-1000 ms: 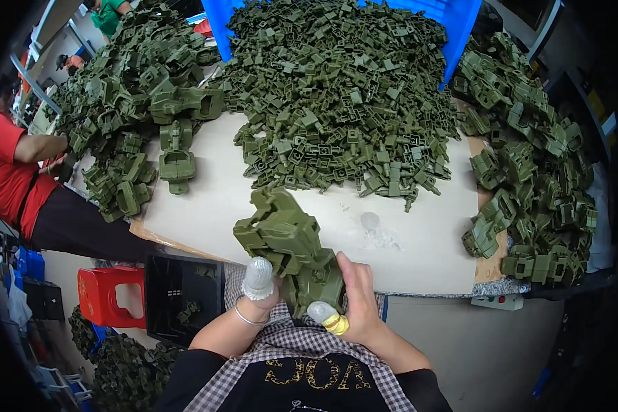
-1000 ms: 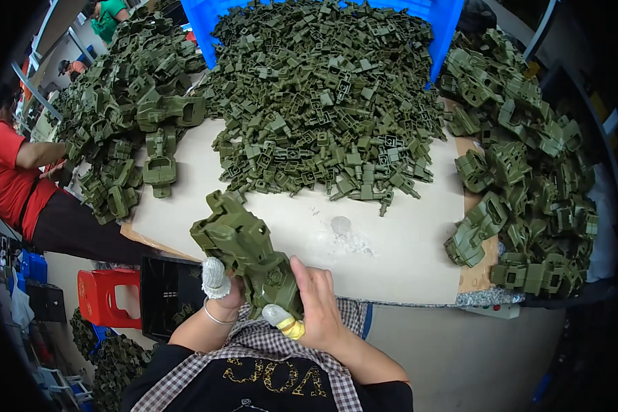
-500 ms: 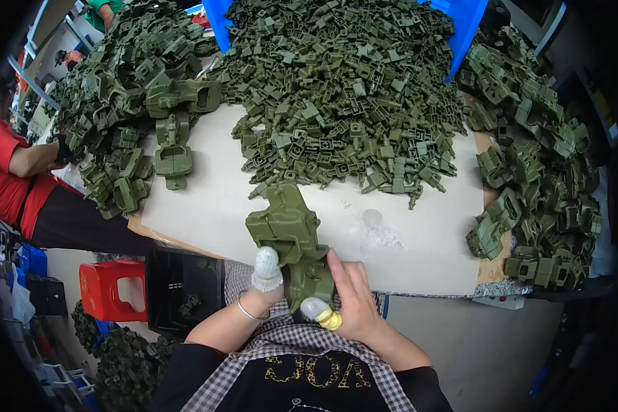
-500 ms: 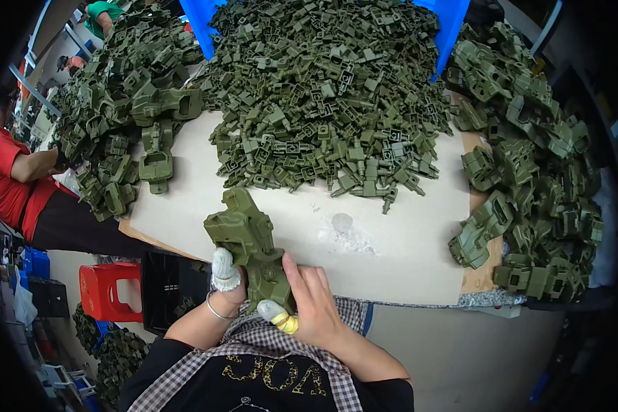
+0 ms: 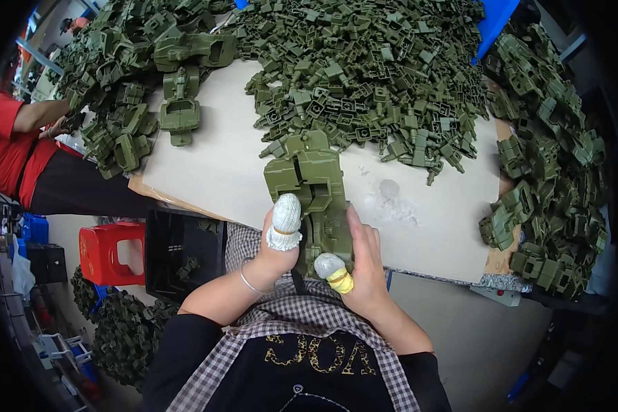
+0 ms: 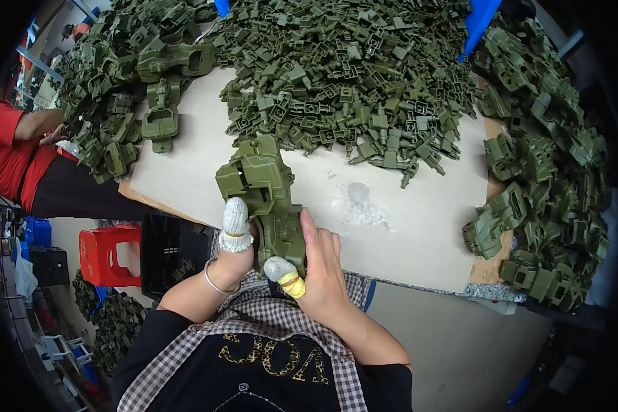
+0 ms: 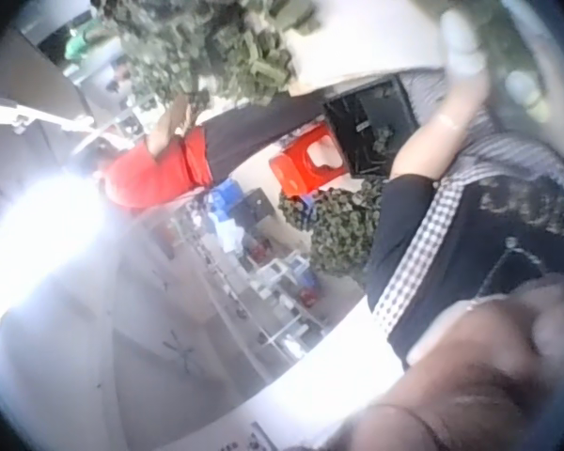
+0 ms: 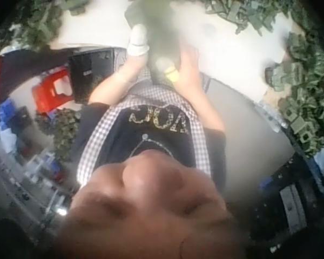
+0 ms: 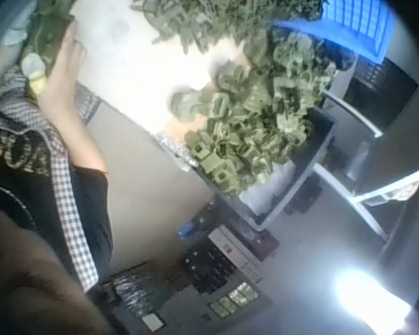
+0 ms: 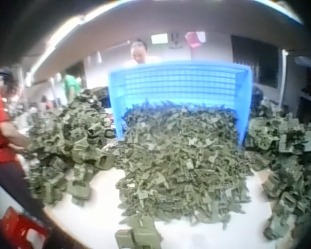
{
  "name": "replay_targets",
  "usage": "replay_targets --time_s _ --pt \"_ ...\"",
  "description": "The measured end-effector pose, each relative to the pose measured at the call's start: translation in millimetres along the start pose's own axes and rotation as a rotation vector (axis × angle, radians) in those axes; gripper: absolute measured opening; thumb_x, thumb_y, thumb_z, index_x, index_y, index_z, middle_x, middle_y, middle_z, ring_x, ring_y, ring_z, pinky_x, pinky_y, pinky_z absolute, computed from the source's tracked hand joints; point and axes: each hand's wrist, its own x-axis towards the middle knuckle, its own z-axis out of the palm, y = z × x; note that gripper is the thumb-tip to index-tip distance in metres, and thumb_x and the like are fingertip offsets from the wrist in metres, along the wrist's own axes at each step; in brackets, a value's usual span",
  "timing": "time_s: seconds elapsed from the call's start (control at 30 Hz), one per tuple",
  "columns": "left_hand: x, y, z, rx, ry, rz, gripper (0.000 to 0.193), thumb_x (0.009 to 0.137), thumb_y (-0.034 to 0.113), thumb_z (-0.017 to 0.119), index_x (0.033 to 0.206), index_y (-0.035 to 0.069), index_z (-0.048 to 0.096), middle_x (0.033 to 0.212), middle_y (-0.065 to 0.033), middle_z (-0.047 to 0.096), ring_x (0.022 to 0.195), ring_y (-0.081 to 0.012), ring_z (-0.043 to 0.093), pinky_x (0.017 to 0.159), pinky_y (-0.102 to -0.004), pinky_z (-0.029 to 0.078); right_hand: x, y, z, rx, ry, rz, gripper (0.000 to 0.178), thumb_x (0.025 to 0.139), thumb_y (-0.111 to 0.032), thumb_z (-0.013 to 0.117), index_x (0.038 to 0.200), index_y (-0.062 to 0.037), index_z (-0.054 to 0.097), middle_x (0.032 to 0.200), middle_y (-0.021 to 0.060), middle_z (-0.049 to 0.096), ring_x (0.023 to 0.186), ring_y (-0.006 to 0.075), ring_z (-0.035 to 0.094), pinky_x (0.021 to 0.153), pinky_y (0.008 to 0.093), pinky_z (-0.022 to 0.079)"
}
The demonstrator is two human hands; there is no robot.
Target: The person empties a crate of plastic components onto the workbench and fits the pieces together by hand to assemble toy parts.
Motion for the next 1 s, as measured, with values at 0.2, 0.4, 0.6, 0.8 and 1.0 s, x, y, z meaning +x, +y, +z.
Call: replay_targets --time_s 0.2,0.4,0.6,0.8,1.0 --pt "-4 -13 -3 0.143 0.047 0.11 0.032 0.094 0.011 0.044 0.124 0.0 0.046 0.119 -0.0126 0.056 0.107 -0.0204 0.057 0.093 -0.0336 0.045 -5 1 6 -0.058 0.004 -0.063 0.085 0.073 -0.015 0.07 0.14 0.0059 0.02 0.105 0.0194 0.046 0.09 0.0334 0.042 0.084 0.0403 0.036" --pt "-2 -10 -12 0.332 -0.054 0.09 0.06 0.096 0.05 0.03 0.135 0.004 0.034 0.131 -0.0113 0.046 0.116 -0.0222 0.05 0.099 -0.0372 0.041 -1 9 10 -0.092 0.029 -0.108 0.086 0.075 -0.017 0.07 0.14 0.0071 0.018 0.107 0.0199 0.046 0.091 0.0336 0.041 0.085 0.0418 0.035" --pt "4 -13 -10 0.359 -0.077 0.131 0.048 0.099 0.037 0.032 0.13 0.002 0.039 0.125 -0.0129 0.052 0.109 -0.0212 0.055 0.096 -0.0368 0.045 -3 5 10 -0.179 0.032 -0.034 0.087 0.076 -0.019 0.07 0.14 0.0075 0.017 0.105 0.0193 0.046 0.09 0.033 0.042 0.085 0.0408 0.035" --pt "11 -6 -8 0.432 -0.112 0.206 0.037 0.085 -0.005 0.047 0.122 -0.002 0.043 0.115 -0.0126 0.057 0.105 -0.0197 0.057 0.091 -0.0312 0.046 2 9 10 -0.136 0.061 -0.106 0.087 0.076 -0.018 0.069 0.14 0.008 0.015 0.107 0.0204 0.046 0.092 0.0328 0.042 0.085 0.0409 0.035" --pt "17 -9 -11 0.403 -0.048 0.212 0.034 0.09 0.005 0.049 0.123 -0.003 0.045 0.117 -0.0135 0.057 0.104 -0.0206 0.058 0.092 -0.0339 0.047 8 19 14 -0.037 0.059 -0.119 0.089 0.077 -0.021 0.069 0.14 0.0078 0.012 0.11 0.0205 0.045 0.094 0.0329 0.042 0.087 0.0426 0.033"
